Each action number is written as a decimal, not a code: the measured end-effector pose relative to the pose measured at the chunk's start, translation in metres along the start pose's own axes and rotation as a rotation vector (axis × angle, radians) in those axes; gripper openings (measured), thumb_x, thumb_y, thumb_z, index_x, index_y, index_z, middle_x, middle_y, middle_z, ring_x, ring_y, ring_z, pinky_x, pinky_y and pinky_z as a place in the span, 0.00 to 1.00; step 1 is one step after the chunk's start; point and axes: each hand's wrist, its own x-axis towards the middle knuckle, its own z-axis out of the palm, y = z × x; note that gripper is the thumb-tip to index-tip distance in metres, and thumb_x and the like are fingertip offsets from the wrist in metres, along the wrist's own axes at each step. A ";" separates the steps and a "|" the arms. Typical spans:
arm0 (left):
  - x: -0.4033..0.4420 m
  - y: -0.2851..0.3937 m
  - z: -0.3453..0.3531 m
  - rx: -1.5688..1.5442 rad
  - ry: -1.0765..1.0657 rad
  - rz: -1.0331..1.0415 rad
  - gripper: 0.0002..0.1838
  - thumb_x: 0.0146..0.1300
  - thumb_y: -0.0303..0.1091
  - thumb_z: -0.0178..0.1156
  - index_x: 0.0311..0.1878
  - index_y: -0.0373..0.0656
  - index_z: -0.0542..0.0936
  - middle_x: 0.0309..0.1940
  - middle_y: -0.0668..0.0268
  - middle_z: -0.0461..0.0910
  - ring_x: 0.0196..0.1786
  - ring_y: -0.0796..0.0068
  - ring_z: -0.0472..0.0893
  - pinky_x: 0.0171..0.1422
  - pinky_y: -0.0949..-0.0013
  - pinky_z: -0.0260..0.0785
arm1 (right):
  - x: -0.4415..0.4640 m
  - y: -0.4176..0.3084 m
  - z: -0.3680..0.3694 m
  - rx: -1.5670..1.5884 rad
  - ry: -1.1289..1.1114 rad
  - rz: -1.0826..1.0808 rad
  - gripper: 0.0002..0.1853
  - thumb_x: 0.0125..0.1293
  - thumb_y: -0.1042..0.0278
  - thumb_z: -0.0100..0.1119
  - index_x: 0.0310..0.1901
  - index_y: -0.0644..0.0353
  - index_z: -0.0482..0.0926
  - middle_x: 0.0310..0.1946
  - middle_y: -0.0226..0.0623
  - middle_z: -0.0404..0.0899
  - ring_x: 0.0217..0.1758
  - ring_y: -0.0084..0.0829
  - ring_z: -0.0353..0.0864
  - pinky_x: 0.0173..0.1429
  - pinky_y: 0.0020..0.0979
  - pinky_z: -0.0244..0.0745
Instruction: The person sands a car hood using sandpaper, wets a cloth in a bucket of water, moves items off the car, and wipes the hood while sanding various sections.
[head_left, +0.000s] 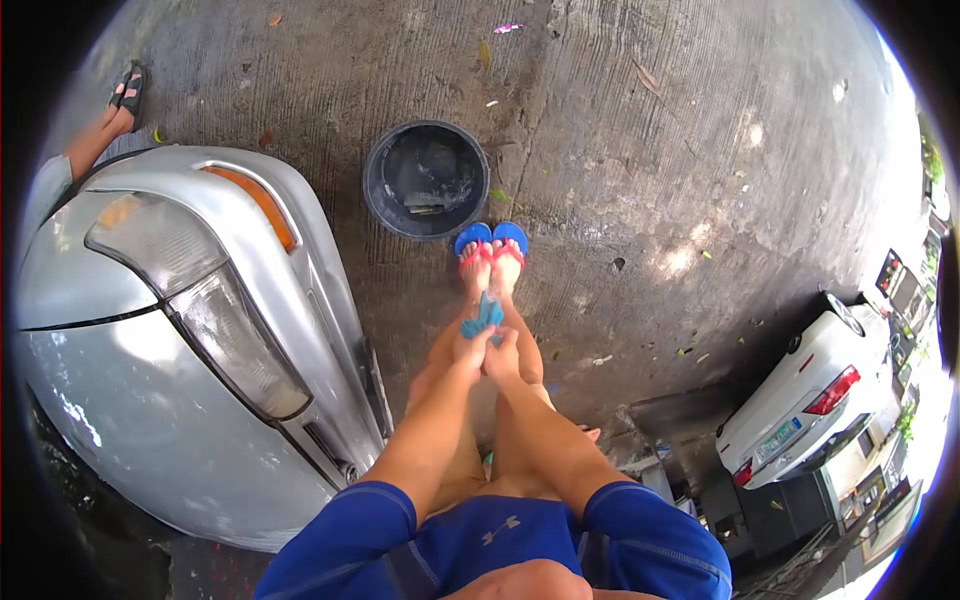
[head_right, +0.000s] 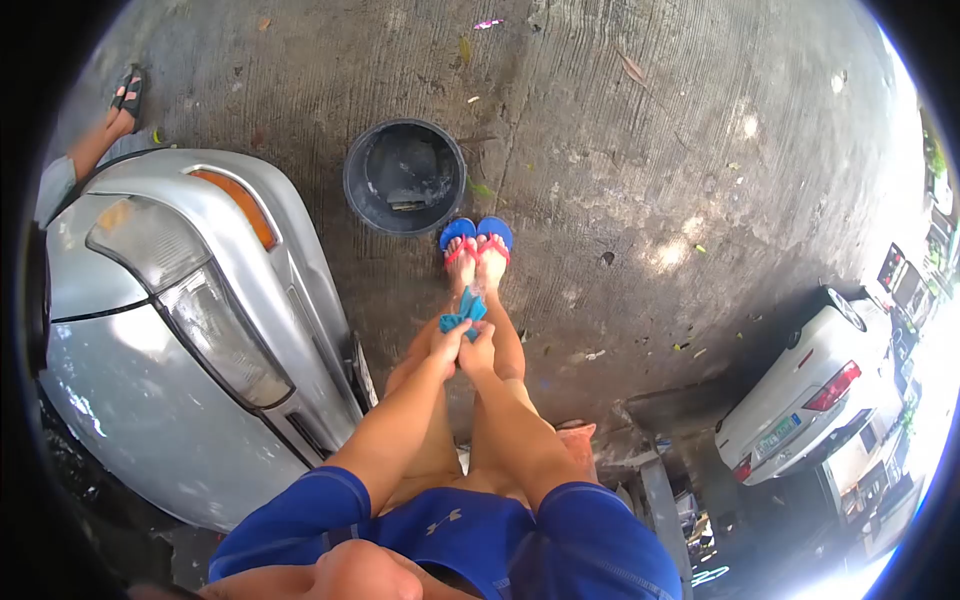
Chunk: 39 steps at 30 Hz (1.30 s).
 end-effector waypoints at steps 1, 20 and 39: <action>-0.015 -0.001 0.004 0.136 0.057 0.037 0.16 0.67 0.41 0.74 0.50 0.41 0.85 0.46 0.64 0.87 0.46 0.70 0.85 0.51 0.62 0.76 | 0.025 0.048 0.010 0.233 -0.002 -0.058 0.16 0.75 0.61 0.62 0.56 0.61 0.76 0.53 0.51 0.84 0.61 0.46 0.83 0.64 0.41 0.79; -0.071 0.009 -0.011 0.505 0.041 0.355 0.16 0.67 0.23 0.58 0.58 0.39 0.78 0.48 0.54 0.84 0.50 0.57 0.86 0.57 0.56 0.78 | 0.043 -0.001 -0.005 0.585 0.048 0.247 0.39 0.58 0.88 0.61 0.73 0.64 0.61 0.51 0.52 0.81 0.41 0.45 0.90 0.42 0.47 0.87; -0.380 0.218 -0.048 1.356 0.121 1.669 0.59 0.52 0.39 0.81 0.86 0.51 0.58 0.86 0.57 0.56 0.85 0.43 0.59 0.87 0.41 0.55 | -0.243 -0.207 -0.179 -0.477 -0.176 -1.136 0.41 0.53 0.65 0.70 0.72 0.60 0.72 0.54 0.62 0.86 0.58 0.59 0.88 0.63 0.50 0.82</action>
